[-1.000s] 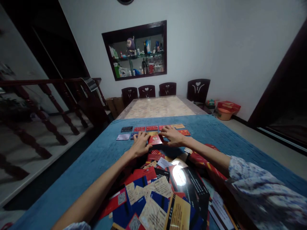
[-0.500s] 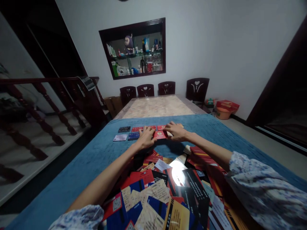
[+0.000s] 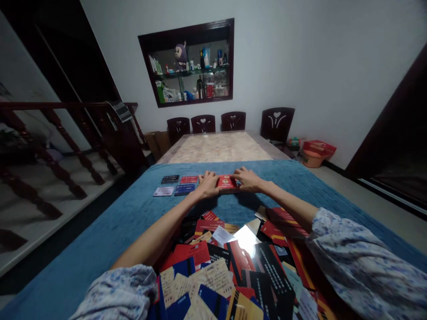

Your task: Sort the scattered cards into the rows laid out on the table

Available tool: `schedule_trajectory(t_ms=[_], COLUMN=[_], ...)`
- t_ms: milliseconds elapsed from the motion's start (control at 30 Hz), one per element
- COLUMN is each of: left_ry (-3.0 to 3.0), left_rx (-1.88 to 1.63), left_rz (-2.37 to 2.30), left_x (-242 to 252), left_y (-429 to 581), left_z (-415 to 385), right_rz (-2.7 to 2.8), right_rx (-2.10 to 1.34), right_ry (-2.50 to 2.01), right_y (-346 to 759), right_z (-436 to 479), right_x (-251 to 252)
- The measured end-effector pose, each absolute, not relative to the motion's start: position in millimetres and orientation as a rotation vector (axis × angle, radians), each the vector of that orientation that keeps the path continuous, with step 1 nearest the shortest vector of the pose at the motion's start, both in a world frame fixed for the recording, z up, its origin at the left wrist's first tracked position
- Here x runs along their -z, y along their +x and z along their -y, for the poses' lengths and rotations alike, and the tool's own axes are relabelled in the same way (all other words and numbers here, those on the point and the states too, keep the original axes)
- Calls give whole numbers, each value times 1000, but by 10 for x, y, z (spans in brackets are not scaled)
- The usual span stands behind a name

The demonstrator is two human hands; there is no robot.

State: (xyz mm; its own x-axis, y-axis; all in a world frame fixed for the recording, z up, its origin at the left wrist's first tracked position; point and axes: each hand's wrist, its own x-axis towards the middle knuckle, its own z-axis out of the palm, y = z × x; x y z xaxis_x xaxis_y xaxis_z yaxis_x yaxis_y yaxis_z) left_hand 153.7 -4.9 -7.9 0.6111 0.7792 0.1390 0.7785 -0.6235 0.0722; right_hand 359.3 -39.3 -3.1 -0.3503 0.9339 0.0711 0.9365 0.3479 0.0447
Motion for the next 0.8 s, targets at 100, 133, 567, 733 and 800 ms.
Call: schedule_trajectory(t_ms=[100, 133, 567, 733, 800], left_ry=[2811, 2808, 2782, 2750, 2741], left_rx=[-201, -188, -164, -112, -87], left_rz=[-1393, -1406, -1453, -1489, -1491], left_x=[68, 64, 140, 133, 124], left_y=[1588, 1606, 1798, 1866, 1886], left_z=[-18, -39, -339, -428, -451], right_rz=[2543, 2543, 2517, 2515, 2518], right_rx=[88, 74, 38, 62, 63], right_ry=[-1811, -1815, -1928, -1975, -1989], right_y=[3616, 3622, 3684, 3686, 3687], right_z=[318, 294, -1, -99, -124], right_x=[22, 18, 78, 80, 76])
